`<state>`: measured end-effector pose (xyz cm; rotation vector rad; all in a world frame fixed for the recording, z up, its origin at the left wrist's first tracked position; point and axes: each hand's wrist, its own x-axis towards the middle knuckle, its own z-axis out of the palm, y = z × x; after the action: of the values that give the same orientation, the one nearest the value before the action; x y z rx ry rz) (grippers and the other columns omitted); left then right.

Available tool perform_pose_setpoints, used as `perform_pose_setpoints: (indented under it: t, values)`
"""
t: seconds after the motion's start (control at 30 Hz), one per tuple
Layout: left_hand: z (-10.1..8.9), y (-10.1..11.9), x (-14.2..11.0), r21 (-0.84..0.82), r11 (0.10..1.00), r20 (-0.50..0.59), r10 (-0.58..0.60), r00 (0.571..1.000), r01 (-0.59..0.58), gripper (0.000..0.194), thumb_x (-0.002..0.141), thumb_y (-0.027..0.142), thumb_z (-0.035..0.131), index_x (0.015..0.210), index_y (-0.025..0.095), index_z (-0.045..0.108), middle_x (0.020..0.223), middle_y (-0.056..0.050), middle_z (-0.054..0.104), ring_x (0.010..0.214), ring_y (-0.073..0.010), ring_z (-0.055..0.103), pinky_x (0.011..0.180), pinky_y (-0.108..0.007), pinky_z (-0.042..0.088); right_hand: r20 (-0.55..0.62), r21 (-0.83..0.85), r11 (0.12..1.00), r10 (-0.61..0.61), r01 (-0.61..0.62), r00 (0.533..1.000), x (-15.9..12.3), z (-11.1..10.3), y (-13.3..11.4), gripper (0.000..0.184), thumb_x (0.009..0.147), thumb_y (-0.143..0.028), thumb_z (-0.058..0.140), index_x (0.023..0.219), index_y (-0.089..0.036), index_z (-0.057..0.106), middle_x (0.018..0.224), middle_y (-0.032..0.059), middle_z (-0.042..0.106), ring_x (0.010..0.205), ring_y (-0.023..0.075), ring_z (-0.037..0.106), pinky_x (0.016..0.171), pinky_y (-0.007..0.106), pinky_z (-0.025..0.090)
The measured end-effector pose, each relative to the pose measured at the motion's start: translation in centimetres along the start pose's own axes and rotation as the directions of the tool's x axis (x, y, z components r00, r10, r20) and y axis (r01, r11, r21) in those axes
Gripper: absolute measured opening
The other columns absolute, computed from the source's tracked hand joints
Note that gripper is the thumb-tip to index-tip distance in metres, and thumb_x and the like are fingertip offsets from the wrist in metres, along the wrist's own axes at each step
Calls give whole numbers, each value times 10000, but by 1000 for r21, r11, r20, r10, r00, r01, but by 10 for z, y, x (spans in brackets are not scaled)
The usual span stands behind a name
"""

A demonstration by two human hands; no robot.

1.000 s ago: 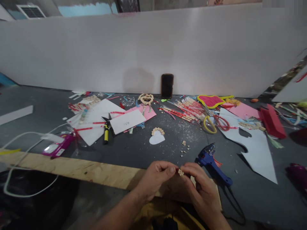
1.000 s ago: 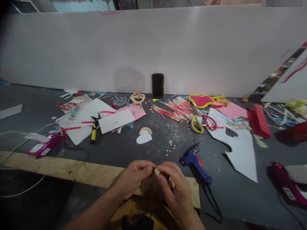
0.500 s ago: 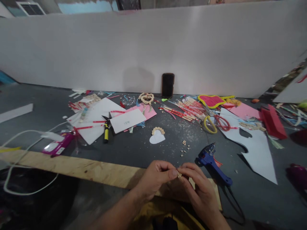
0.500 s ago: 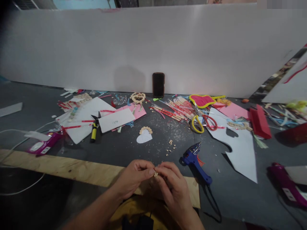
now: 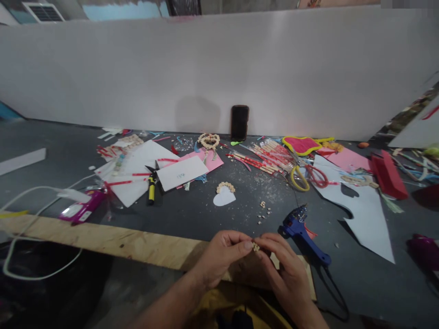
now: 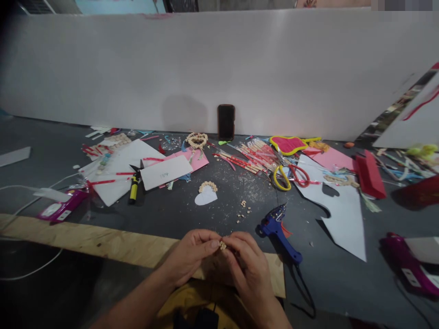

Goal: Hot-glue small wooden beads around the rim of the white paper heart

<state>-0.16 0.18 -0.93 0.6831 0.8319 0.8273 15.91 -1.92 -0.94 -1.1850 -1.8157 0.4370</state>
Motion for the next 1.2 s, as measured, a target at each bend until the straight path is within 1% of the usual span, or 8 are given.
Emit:
perform_pose_setpoints:
  t: [0.17, 0.23, 0.4, 0.53, 0.67, 0.87, 0.97, 1.2]
  values:
    - [-2, 3, 1, 48, 999, 32, -1, 999, -1, 258, 648, 361, 755, 681, 112, 695, 629, -9, 619, 580, -93, 501, 609, -212, 385, 66, 26, 1000, 14, -16, 998, 1, -2, 0, 239, 824, -185, 546, 1042, -226, 635, 960, 70, 653, 886, 170, 640, 747, 263, 542]
    - [-3, 3, 1, 52, 999, 46, -10, 999, 8, 262, 651, 364, 753, 689, 112, 696, 623, -5, 616, 566, -87, 495, 593, -207, 383, 90, 39, 999, 9, -12, 996, 0, -2, 0, 235, 827, -176, 540, 1032, -231, 641, 963, 67, 647, 889, 163, 638, 752, 254, 539]
    - [-4, 3, -1, 48, 999, 47, 0, 999, -3, 273, 685, 377, 727, 751, 113, 710, 678, -24, 643, 603, -99, 518, 629, -219, 403, 57, 18, 1000, 8, -9, 998, 2, -4, -2, 183, 823, -184, 550, 977, -217, 644, 910, 66, 647, 819, 155, 644, 716, 248, 545]
    - [-3, 4, -2, 68, 997, 38, 30, 999, -33, 275, 715, 386, 699, 718, 111, 700, 617, 0, 599, 576, -86, 480, 594, -201, 379, 34, -23, 999, 24, -24, 999, 4, -5, -5, 150, 824, -218, 546, 934, -217, 648, 898, 69, 662, 796, 168, 652, 694, 262, 551]
    - [-2, 4, -2, 62, 998, 42, 14, 999, -17, 264, 682, 371, 727, 697, 110, 693, 616, -4, 606, 564, -92, 492, 599, -213, 392, 33, -13, 1000, -2, 3, 999, 6, -4, -6, 153, 818, -202, 548, 929, -218, 652, 879, 65, 661, 770, 164, 655, 675, 253, 551]
    - [-3, 2, 1, -36, 999, 36, -33, 999, 34, 202, 636, 291, 766, 657, 106, 688, 615, -14, 618, 564, -95, 511, 610, -228, 399, 55, 39, 999, -28, 26, 998, 5, -3, -5, 174, 823, -164, 536, 950, -230, 635, 874, 53, 646, 796, 153, 642, 684, 237, 542]
    - [-3, 2, 1, -25, 999, 42, -21, 999, 22, 188, 643, 279, 760, 649, 105, 688, 610, -11, 610, 571, -94, 504, 611, -228, 394, 64, 45, 998, -42, 39, 997, 4, -3, -4, 176, 828, -160, 531, 962, -229, 622, 887, 55, 642, 816, 154, 638, 697, 242, 540]
    - [-2, 2, -1, 7, 1000, 28, 16, 999, -16, 183, 667, 282, 744, 704, 112, 689, 652, -10, 621, 597, -93, 505, 618, -220, 386, 89, -24, 1000, -17, 19, 996, 6, -5, -3, 173, 824, -152, 540, 961, -218, 621, 902, 54, 640, 794, 148, 641, 695, 234, 537]
